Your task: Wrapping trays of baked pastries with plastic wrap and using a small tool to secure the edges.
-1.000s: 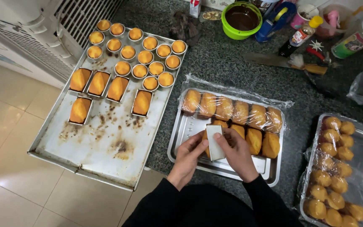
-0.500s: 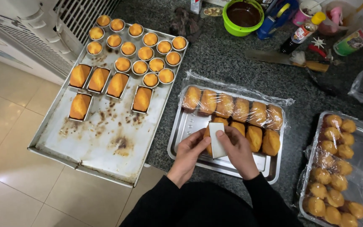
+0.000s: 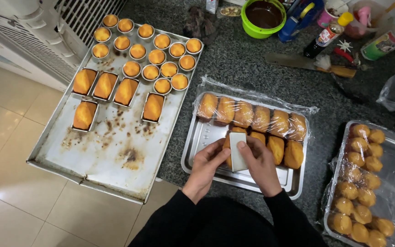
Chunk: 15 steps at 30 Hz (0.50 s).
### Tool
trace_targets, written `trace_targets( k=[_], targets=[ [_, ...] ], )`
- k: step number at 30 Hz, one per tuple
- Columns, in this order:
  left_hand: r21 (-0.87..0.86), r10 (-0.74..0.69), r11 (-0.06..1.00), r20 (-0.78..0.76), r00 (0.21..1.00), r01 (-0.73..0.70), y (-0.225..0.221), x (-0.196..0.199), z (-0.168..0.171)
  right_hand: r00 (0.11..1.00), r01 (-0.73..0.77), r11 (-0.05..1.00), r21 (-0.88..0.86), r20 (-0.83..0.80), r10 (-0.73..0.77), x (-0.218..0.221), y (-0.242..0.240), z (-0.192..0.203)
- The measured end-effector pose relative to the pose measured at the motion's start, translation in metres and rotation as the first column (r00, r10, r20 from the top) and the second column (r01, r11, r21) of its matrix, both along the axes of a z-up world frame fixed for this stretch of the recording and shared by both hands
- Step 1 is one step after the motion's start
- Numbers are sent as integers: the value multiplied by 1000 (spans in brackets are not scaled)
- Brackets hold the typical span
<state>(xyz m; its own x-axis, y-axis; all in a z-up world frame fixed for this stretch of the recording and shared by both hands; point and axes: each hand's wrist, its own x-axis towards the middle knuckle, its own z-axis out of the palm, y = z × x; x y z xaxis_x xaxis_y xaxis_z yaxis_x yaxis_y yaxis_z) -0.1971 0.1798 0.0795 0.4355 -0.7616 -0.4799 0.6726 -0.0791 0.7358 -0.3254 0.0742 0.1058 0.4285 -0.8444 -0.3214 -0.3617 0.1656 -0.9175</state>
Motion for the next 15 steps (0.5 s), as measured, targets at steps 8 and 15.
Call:
trace_targets(
  k=[8,15],
  targets=[
    [16,10,1000,114,993,-12,-3,1,10,998,17,1000,-5,53,-17,6,2,16],
    [-67,-70,994,212,975,85,4,-3,-14,1000,8,1000,-30,24,-7,-2,-5,-6]
  ],
)
